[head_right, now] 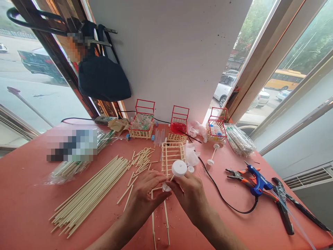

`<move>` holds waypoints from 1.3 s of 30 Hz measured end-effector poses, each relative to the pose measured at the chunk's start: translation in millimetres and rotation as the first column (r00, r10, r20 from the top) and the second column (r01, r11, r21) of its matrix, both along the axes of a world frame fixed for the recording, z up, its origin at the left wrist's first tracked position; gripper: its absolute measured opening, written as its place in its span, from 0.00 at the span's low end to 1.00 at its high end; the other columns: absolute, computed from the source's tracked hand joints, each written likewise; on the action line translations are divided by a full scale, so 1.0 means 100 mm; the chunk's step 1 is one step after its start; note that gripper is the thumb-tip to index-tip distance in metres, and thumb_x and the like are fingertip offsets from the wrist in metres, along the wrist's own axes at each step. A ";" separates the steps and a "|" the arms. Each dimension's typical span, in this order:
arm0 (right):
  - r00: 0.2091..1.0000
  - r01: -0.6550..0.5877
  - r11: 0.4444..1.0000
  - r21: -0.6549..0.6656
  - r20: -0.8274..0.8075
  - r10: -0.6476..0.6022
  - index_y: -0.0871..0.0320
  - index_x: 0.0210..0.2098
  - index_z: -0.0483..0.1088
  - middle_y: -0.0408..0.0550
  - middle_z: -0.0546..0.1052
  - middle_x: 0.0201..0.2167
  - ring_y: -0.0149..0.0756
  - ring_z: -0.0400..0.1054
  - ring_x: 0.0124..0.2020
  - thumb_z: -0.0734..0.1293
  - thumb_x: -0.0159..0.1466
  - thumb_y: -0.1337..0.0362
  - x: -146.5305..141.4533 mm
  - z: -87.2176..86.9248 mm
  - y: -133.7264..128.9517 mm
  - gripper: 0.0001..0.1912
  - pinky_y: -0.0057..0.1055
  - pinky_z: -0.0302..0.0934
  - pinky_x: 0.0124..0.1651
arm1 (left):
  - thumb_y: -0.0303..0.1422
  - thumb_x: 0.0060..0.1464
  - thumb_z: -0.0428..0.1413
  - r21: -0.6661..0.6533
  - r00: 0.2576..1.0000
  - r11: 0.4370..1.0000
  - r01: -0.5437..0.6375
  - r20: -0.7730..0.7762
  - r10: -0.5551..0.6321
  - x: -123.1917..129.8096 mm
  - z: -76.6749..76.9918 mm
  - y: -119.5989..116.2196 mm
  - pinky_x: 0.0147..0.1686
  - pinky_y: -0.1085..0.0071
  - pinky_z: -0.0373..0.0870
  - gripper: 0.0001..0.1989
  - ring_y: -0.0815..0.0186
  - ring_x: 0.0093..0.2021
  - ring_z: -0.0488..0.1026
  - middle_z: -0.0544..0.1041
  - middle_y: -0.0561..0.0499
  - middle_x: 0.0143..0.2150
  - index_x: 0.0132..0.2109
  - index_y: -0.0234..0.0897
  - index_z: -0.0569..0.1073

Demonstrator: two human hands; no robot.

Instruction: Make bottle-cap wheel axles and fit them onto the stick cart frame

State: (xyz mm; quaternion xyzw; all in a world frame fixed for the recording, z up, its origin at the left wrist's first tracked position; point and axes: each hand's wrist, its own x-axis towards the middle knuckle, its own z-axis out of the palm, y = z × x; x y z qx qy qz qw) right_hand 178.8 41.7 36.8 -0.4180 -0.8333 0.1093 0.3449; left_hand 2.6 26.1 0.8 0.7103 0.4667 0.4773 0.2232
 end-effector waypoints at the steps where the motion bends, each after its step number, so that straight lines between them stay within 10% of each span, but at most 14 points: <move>1: 1.000 0.003 1.000 -0.008 0.005 -0.003 0.56 0.34 0.76 0.47 0.82 0.30 0.36 0.75 0.30 0.63 0.74 0.60 0.00 0.00 0.00 0.15 0.29 0.66 0.35 | 0.28 0.53 0.69 -0.010 1.000 1.000 0.010 0.001 -0.010 0.00 0.00 0.00 0.44 0.62 0.72 0.12 0.55 0.45 0.77 0.84 0.49 0.43 0.44 0.41 0.81; 10: 0.998 -0.042 0.994 -0.099 -0.051 0.037 0.54 0.36 0.75 0.46 0.82 0.33 0.35 0.75 0.34 0.65 0.71 0.66 -0.01 0.09 -0.02 0.09 0.30 0.68 0.39 | 0.29 0.58 0.65 -0.025 0.999 0.999 0.025 -0.019 -0.026 0.00 -0.01 0.01 0.45 0.60 0.73 0.10 0.55 0.45 0.78 0.84 0.48 0.44 0.48 0.41 0.80; 16: 0.998 -0.029 0.996 -0.086 -0.050 0.025 0.54 0.35 0.75 0.45 0.82 0.32 0.36 0.75 0.33 0.65 0.71 0.67 0.01 0.10 -0.02 0.08 0.29 0.66 0.39 | 0.33 0.47 0.73 0.009 0.997 1.000 -0.014 -0.070 0.015 -0.03 -0.06 0.01 0.48 0.57 0.72 0.29 0.51 0.49 0.77 0.83 0.47 0.50 0.56 0.43 0.76; 23: 0.998 -0.043 0.996 -0.077 -0.043 0.040 0.54 0.34 0.74 0.44 0.82 0.31 0.34 0.74 0.31 0.65 0.72 0.66 0.00 0.11 -0.02 0.10 0.28 0.64 0.37 | 0.32 0.57 0.66 -0.047 0.994 0.999 -0.006 -0.110 0.001 -0.03 0.02 -0.01 0.43 0.62 0.69 0.10 0.55 0.43 0.76 0.83 0.50 0.40 0.47 0.43 0.82; 39: 1.000 -0.009 1.000 -0.026 0.000 0.010 0.56 0.32 0.75 0.46 0.80 0.29 0.34 0.71 0.28 0.65 0.73 0.63 0.04 0.01 0.01 0.12 0.27 0.61 0.33 | 0.31 0.51 0.71 -0.070 0.996 0.998 0.003 -0.092 -0.010 -0.01 -0.01 0.00 0.43 0.61 0.70 0.17 0.54 0.44 0.76 0.83 0.49 0.42 0.49 0.40 0.81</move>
